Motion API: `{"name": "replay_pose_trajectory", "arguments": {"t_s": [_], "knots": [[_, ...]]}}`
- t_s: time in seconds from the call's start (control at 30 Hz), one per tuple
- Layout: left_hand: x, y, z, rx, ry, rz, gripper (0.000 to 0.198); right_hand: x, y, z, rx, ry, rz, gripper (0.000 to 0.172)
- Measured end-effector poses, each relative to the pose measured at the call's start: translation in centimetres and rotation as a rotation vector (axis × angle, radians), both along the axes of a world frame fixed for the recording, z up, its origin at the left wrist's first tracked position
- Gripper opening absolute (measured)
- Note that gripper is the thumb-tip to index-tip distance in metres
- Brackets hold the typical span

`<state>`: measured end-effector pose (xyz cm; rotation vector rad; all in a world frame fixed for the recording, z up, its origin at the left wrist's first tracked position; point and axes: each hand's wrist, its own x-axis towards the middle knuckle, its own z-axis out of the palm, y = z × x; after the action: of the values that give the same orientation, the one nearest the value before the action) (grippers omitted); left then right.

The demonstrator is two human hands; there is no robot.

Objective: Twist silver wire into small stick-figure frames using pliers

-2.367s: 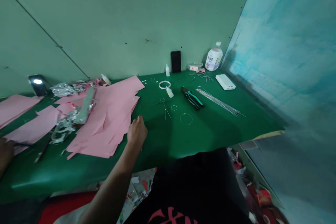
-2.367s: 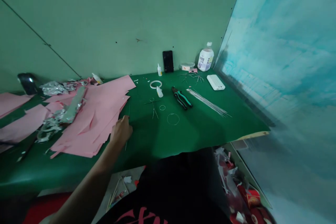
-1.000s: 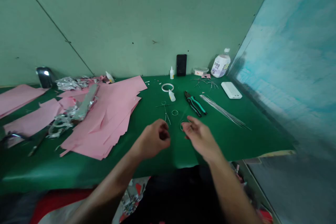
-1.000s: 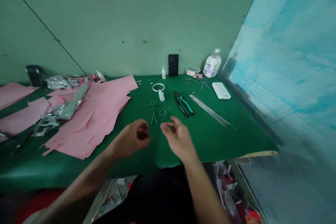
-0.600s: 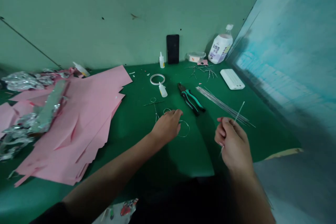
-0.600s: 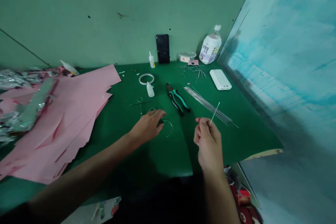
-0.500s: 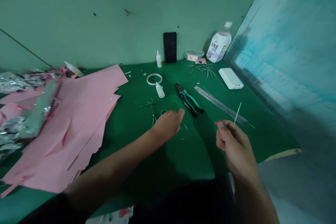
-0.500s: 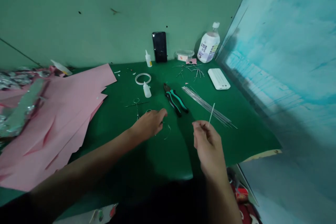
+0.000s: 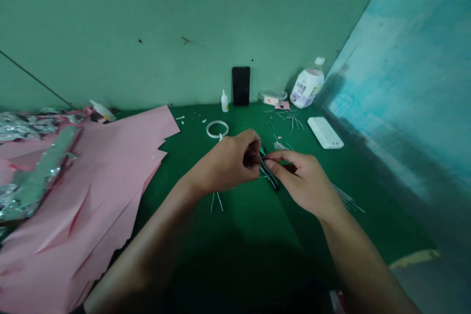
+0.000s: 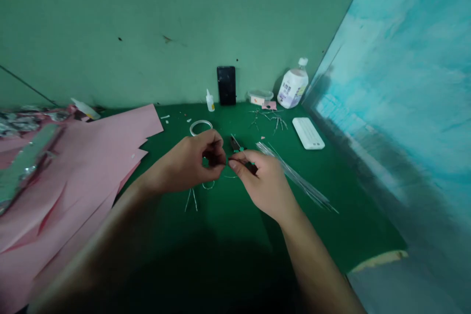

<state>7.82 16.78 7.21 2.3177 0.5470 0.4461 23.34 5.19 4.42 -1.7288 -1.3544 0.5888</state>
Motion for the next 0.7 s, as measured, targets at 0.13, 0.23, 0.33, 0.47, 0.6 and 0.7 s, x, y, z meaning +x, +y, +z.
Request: {"name": "replay_pose_trajectory", "arguments": {"t_s": [0.13, 0.23, 0.33, 0.47, 0.6, 0.7], "knots": [[-0.9, 1.1, 1.9, -0.038, -0.188, 0.135, 0.007, -0.3, 3.5, 3.5, 0.109, -0.066, 0.051, 0.019], [-1.6, 2.1, 2.0, -0.281, -0.352, 0.139, 0.008, -1.0, 5.7, 5.2, 0.154, -0.068, 0.097, 0.021], [-2.3, 3.1, 2.0, -0.578, -0.438, 0.162, 0.019, -1.7, 7.1, 5.9, 0.168, -0.063, 0.116, 0.025], [-3.0, 4.0, 2.3, -0.849, -0.396, 0.152, 0.028, -2.3, 7.7, 5.4, 0.217, -0.041, 0.101, 0.024], [-3.4, 4.4, 2.5, -0.871, -0.353, 0.108, 0.026, -2.0, 8.2, 4.4, 0.226, 0.006, 0.116, 0.021], [-3.7, 4.5, 2.5, -0.767, -0.346, 0.113, 0.025, -1.9, 8.6, 4.0, 0.230, 0.020, 0.141, 0.021]]}}
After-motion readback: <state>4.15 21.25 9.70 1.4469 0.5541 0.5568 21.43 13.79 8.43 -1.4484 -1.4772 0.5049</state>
